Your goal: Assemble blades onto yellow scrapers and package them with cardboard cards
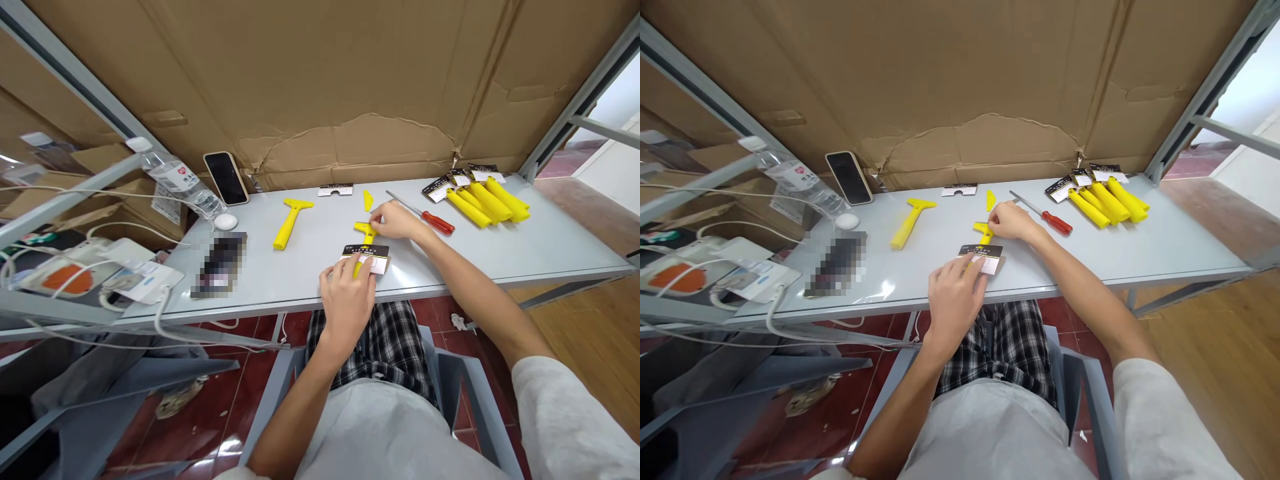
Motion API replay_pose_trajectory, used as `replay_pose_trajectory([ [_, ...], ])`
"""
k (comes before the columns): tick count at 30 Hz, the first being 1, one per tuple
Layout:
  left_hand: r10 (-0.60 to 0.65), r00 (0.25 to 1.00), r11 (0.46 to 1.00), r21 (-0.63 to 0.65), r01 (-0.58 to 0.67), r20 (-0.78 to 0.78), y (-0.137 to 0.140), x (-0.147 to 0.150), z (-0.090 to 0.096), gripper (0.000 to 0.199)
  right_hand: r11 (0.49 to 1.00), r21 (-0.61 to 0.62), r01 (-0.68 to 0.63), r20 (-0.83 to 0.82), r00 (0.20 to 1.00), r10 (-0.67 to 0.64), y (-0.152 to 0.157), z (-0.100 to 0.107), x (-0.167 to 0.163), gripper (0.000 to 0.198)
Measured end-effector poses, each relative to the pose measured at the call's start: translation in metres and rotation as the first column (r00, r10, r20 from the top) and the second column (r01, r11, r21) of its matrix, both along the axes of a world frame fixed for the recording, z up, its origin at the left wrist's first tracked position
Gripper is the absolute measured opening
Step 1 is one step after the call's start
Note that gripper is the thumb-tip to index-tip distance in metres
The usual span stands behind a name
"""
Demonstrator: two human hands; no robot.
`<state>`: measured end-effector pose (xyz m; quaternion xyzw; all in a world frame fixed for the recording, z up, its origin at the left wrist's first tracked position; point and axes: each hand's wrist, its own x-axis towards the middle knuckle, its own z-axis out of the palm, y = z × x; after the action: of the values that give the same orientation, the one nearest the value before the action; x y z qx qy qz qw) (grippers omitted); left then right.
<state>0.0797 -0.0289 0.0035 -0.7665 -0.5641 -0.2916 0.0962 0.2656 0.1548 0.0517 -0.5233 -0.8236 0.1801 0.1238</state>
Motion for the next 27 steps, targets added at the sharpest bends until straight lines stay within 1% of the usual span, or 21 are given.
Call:
replay_pose_trajectory([
  [7, 0.008, 0.992, 0.993, -0.118, -0.023, -0.125, 0.017, 0.009, 0.017, 0.032, 0.994, -0.041, -0.102, -0.033, 0.994, 0.101, -0.002, -0.001, -0.006, 0.036],
  [9, -0.003, 0.991, 0.989, -0.149, -0.017, -0.134, 0.022, 0.011, 0.02, 0.032, 0.991, -0.055, -0.124, -0.031, 0.992, 0.123, -0.003, 0.001, -0.005, 0.036],
  [11, -0.014, 0.994, 0.992, -0.13, -0.001, -0.109, 0.022, 0.009, 0.02, 0.034, 0.994, -0.028, -0.11, -0.038, 0.993, 0.109, -0.007, 0.006, -0.002, 0.038],
  [13, -0.012, 0.998, 0.998, -0.063, 0.008, -0.06, 0.018, 0.003, 0.019, 0.041, 0.997, 0.049, -0.053, -0.082, 0.995, 0.057, -0.021, 0.012, 0.004, 0.039],
  [15, 0.01, 1.0, 1.0, 0.006, -0.01, 0.002, 0.01, -0.007, 0.015, 0.043, 0.991, 0.131, 0.018, -0.148, 0.989, 0.002, -0.044, 0.017, 0.01, 0.04],
  [17, 0.033, 0.997, 0.999, 0.029, -0.035, 0.065, 0.001, -0.017, 0.009, 0.037, 0.985, 0.16, 0.07, -0.192, 0.981, -0.038, -0.074, 0.017, 0.012, 0.038],
  [19, 0.039, 0.993, 0.999, 0.025, -0.042, 0.116, -0.006, -0.025, 0.001, 0.031, 0.984, 0.152, 0.098, -0.197, 0.978, -0.067, -0.103, 0.013, 0.008, 0.035],
  [21, 0.028, 0.986, 0.999, 0.026, -0.033, 0.163, -0.011, -0.03, -0.006, 0.027, 0.982, 0.161, 0.095, -0.155, 0.985, -0.07, -0.124, 0.005, -0.001, 0.035],
  [23, -0.002, 0.976, 0.999, 0.049, -0.009, 0.218, -0.012, -0.03, -0.013, 0.022, 0.982, 0.177, 0.061, -0.062, 0.997, -0.051, -0.136, -0.001, -0.011, 0.034],
  [27, -0.077, 0.952, 0.993, 0.107, 0.047, 0.298, -0.01, -0.024, -0.021, 0.019, 0.974, 0.225, -0.031, 0.18, 0.984, -0.01, -0.14, -0.008, -0.023, 0.037],
])
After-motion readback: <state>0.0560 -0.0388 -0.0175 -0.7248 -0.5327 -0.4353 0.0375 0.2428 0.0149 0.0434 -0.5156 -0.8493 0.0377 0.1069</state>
